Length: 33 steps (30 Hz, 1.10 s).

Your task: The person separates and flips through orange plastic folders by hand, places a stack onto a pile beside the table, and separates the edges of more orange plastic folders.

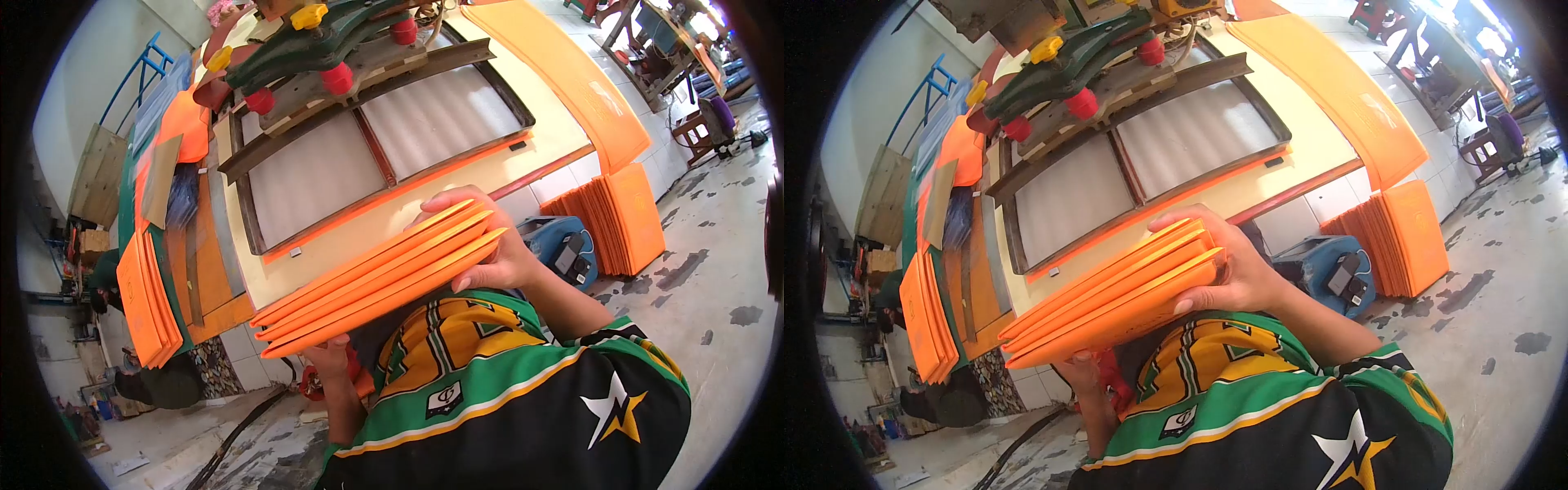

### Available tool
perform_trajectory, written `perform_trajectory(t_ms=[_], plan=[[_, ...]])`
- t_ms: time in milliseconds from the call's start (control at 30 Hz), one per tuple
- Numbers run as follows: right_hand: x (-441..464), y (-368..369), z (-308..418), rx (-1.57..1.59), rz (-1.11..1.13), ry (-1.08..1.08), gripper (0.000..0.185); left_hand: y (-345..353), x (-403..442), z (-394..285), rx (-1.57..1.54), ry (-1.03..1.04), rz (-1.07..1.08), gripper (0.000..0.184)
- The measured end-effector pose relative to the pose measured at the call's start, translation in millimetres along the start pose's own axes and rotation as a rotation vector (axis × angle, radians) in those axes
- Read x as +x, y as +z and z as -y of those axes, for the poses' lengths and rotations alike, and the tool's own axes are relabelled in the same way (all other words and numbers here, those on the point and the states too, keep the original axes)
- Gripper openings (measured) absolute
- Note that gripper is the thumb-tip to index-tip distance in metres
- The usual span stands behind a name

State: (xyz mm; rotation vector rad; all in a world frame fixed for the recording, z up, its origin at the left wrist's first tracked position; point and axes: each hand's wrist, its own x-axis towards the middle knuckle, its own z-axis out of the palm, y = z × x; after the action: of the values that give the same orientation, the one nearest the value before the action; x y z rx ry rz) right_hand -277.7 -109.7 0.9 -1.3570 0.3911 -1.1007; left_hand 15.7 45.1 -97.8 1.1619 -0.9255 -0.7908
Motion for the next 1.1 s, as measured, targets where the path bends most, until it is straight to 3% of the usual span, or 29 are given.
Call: perform_trajectory(t_ms=[233,333,467,533,600,667,733,800,867,900,933,1000,1100], plan=[[1.3,-0.7,10.7,-0.146,-0.042,-0.005,0.066,-2.1,-5.9,27.9,-0.132,0.055,-0.062,0.086],[2.1,-1.0,24.1,-0.239,-0.026,-0.068,0.066,25.4,-4.4,4.7,-0.14,0.097,-0.183,0.085],[-3.2,-8.4,20.4,-0.229,0.034,-0.042,0.069,18.6,-8.9,-2.9,-0.098,0.012,-0.151,0.093],[-7.1,-9.5,14.9,-0.194,-0.039,-0.068,0.078,15.4,-6.9,-3.8,-0.074,-0.04,-0.106,0.098],[2.0,-4.9,22.4,-0.118,-0.027,-0.079,0.085,25.7,8.8,-22.6,0.092,0.141,-0.114,0.094],[14.9,-2.0,30.0,-0.089,-0.05,-0.287,0.091,32.0,33.1,-39.5,0.104,0.277,-0.084,0.097],[25.4,-9.2,28.6,-0.107,-0.092,-0.372,0.08,46.5,61.3,-62.6,0.029,0.388,-0.033,0.097],[31.6,-20.7,37.2,-0.497,-0.017,-0.414,0.06,60.4,82.1,-86.1,0.0,0.424,-0.018,0.096],[34.8,-19.0,39.9,-0.623,-0.014,-0.406,0.05,65.0,96.1,-97.5,0.128,0.514,-0.025,0.081],[36.8,-19.9,37.9,-0.645,-0.047,-0.398,0.048,59.0,104.6,-97.5,0.208,0.597,0.019,0.057],[38.3,-21.0,36.7,-0.667,-0.079,-0.389,0.046,55.4,107.9,-99.3,0.209,0.596,0.015,0.057],[39.0,-22.9,37.7,-0.684,-0.068,-0.36,0.046,53.8,112.0,-107.9,0.528,0.634,0.141,0.041],[36.7,-25.5,38.9,-0.682,-0.056,-0.313,0.044,63.3,109.0,-108.7,0.479,0.631,0.079,0.033]])
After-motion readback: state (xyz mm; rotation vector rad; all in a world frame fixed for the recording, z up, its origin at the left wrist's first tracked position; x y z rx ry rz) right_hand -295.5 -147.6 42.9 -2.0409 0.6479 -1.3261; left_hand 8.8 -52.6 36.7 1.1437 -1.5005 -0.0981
